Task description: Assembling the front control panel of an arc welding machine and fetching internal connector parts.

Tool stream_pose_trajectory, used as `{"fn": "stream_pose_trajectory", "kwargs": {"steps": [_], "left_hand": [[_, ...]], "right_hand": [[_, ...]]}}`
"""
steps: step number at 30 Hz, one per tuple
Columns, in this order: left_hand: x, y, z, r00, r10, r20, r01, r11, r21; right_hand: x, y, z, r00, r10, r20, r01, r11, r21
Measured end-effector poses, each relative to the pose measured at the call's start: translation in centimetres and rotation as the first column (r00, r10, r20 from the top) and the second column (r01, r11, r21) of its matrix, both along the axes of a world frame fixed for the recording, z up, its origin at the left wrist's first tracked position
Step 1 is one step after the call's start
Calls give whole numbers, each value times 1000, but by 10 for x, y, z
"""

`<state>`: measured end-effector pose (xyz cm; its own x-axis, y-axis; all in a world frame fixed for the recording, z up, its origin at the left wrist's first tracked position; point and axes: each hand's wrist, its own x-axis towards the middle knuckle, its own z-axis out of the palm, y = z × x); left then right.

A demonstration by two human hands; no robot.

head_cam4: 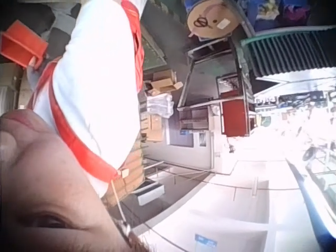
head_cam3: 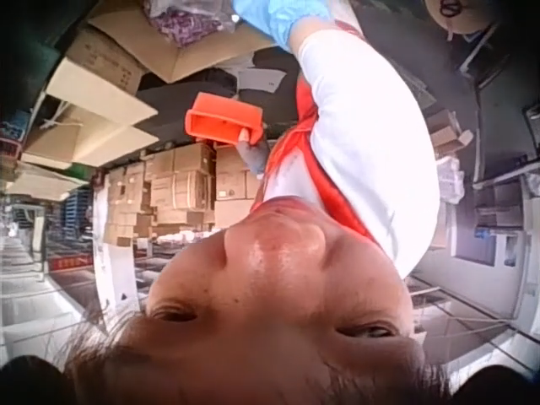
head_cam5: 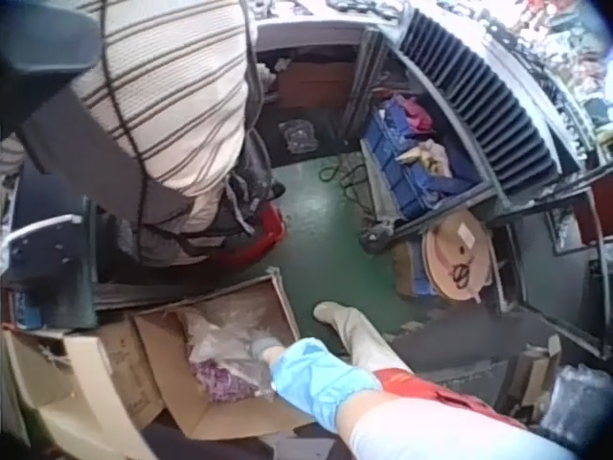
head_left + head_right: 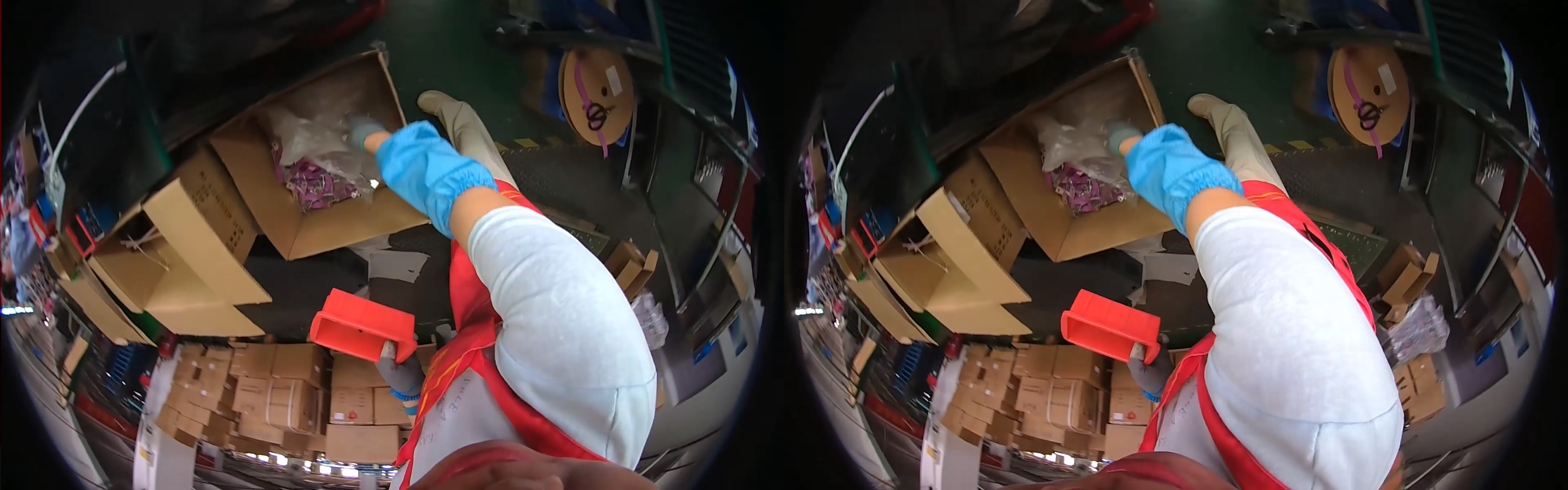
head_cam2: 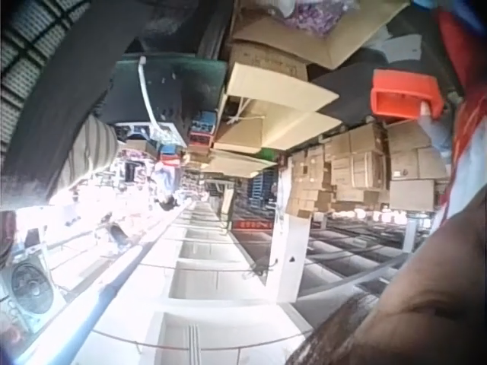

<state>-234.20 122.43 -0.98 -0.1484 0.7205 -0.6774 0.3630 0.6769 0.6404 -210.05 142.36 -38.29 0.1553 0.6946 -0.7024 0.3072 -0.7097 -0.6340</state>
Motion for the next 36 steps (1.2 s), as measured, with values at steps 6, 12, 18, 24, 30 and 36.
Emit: {"fn": "stream_pose_trajectory", "kwargs": {"steps": [6, 12, 18, 24, 30, 36], "left_hand": [[91, 51, -9, 972, 19, 236, 2, 996, -87], [160, 49, -67, 908, -175, 380, 244, 959, -141], [269, 15, -194, 853, -250, 457, 363, 915, -178], [353, -5, -429, 789, -265, 554, 437, 876, -204], [396, 21, -637, 810, -395, 432, 526, 816, -240], [414, 63, -764, 714, -605, 351, 690, 694, -208]], "right_hand": [[59, -72, 107, 802, -244, 546, -77, 863, 499], [171, -213, 122, 663, -589, 463, 72, 665, 743], [283, -332, -22, 708, -485, 514, 558, 830, 14], [389, -338, -192, 468, -490, 736, 513, 828, 225], [454, -329, -255, 528, -376, 762, 551, 834, 29], [426, -345, -299, 539, -567, 623, 614, 771, 171]]}}
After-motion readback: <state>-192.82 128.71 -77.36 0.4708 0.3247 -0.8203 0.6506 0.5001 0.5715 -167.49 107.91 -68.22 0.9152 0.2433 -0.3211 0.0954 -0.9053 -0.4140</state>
